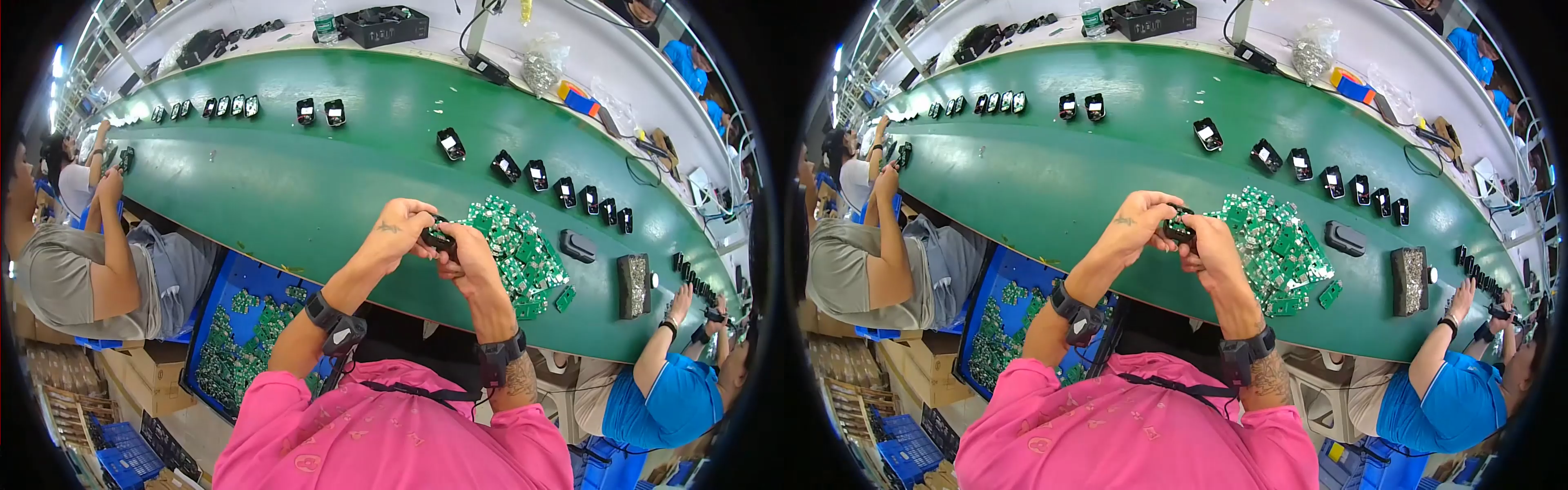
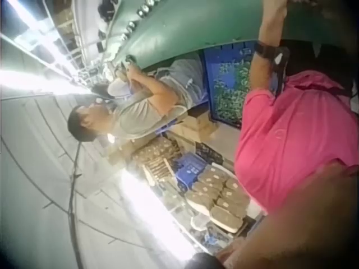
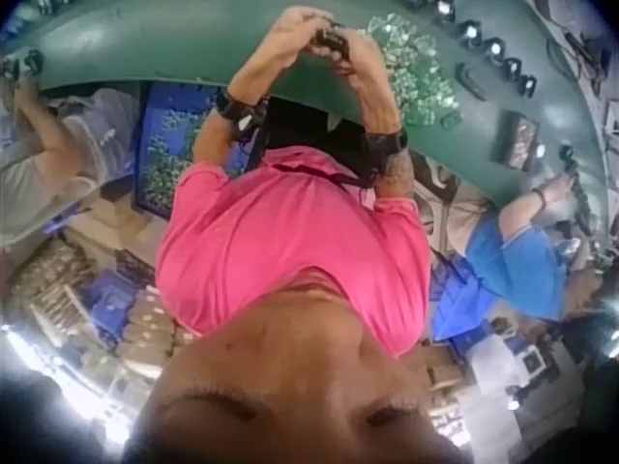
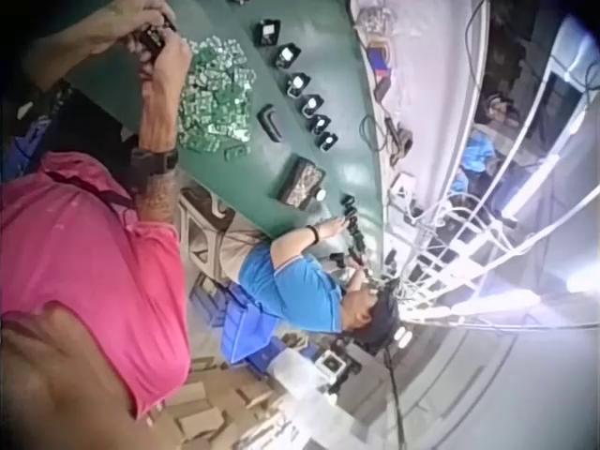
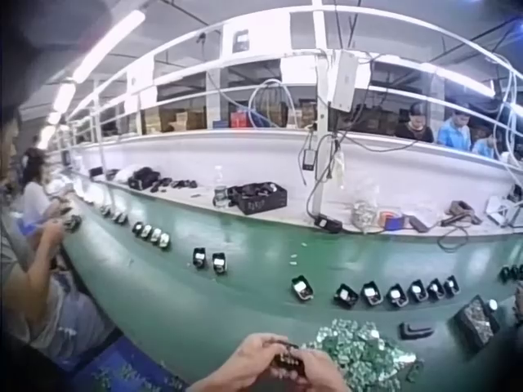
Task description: The person picks up a black plastic housing and a green circuit board, fits the board into the housing by hand, and presses them together. They then place the assembled unit onto the green conveyor belt and reach for another circuit board from the pile.
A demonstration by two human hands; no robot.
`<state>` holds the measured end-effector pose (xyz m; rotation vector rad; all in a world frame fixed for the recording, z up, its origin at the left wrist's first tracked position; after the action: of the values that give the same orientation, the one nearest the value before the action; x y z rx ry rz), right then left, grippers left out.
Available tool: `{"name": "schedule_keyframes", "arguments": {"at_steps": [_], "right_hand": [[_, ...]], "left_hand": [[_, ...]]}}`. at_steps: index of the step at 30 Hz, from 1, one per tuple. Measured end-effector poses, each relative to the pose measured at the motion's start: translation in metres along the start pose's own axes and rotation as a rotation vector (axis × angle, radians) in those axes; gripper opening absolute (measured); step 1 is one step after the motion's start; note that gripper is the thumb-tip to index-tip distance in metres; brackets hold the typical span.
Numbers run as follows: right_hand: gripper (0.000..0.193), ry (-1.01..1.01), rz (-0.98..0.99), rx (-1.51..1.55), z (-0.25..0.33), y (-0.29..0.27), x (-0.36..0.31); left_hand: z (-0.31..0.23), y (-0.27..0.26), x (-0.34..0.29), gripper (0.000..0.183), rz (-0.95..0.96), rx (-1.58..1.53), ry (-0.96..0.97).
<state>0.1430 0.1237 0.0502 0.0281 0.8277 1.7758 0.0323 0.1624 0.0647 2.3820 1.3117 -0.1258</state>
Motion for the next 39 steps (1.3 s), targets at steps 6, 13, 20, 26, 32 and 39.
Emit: {"name": "schedule_keyframes", "arguments": {"at_steps": [6,13,20,26,32,39], "right_hand": [[0.022,0.016,-0.054,-0.047,0.004,-0.002,0.005],[0.024,-0.206,-0.015,-0.398,0.016,0.015,0.012],[0.031,-0.469,-0.162,-0.865,0.032,0.006,0.046],[0.038,-0.33,-0.302,-1.299,0.046,0.033,0.071],[0.043,-0.674,-0.394,-1.368,-0.002,0.047,0.037],[0.028,-0.662,-0.279,-1.531,-0.026,0.062,0.024]], "left_hand": [[-0.007,-0.005,0.003,0.035,-0.024,0.015,-0.021],[-0.015,-0.008,0.0,0.034,-0.058,0.231,0.247],[-0.019,-0.045,0.005,0.059,-0.049,0.482,0.259],[-0.056,-0.052,0.012,0.075,0.012,1.177,0.443],[-0.11,-0.135,0.061,0.08,-0.397,1.623,0.172],[-0.13,-0.235,0.127,0.098,-0.474,1.792,-0.274]]}}
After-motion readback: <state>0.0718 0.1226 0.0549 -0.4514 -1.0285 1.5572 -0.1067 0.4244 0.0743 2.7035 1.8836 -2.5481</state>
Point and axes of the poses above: each hand's wrist, its own x-axis towards the middle knuckle, its own y-axis out of the palm, z = x × y, the point moved 9 cm from there along x, towards the middle knuckle, and after that the axes turned 14 degrees about z, right-handed, at the moved point
